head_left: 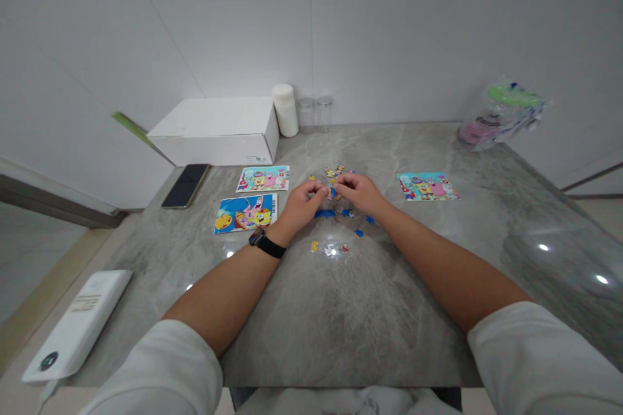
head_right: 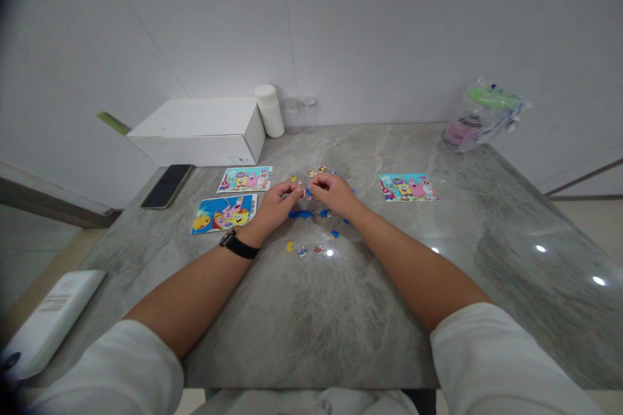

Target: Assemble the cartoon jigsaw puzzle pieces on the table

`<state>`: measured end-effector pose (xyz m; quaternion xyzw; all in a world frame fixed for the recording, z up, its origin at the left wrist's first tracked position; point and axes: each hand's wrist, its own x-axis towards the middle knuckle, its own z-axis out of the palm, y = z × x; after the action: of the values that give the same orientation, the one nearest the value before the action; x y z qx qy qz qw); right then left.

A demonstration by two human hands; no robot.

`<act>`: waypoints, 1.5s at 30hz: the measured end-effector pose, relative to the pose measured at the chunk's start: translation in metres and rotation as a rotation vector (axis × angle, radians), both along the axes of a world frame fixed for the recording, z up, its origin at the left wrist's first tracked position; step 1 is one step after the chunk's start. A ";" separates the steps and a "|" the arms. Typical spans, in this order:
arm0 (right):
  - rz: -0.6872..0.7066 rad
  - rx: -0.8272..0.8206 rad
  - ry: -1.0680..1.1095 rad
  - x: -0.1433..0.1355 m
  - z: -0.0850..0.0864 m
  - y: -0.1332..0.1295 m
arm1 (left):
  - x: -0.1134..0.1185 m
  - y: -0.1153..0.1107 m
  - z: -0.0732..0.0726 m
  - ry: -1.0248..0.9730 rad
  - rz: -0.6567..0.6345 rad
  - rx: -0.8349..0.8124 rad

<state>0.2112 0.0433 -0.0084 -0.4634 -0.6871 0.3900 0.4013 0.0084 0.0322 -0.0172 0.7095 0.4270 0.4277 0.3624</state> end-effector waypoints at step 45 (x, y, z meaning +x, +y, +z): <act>0.303 -0.351 -0.766 0.063 0.039 0.013 | 0.006 -0.018 0.006 0.585 -0.367 0.419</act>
<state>0.2737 0.0562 0.0302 -0.5298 -0.7697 0.3551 -0.0284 0.0148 0.0140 -0.0109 0.9242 0.2819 0.2138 0.1436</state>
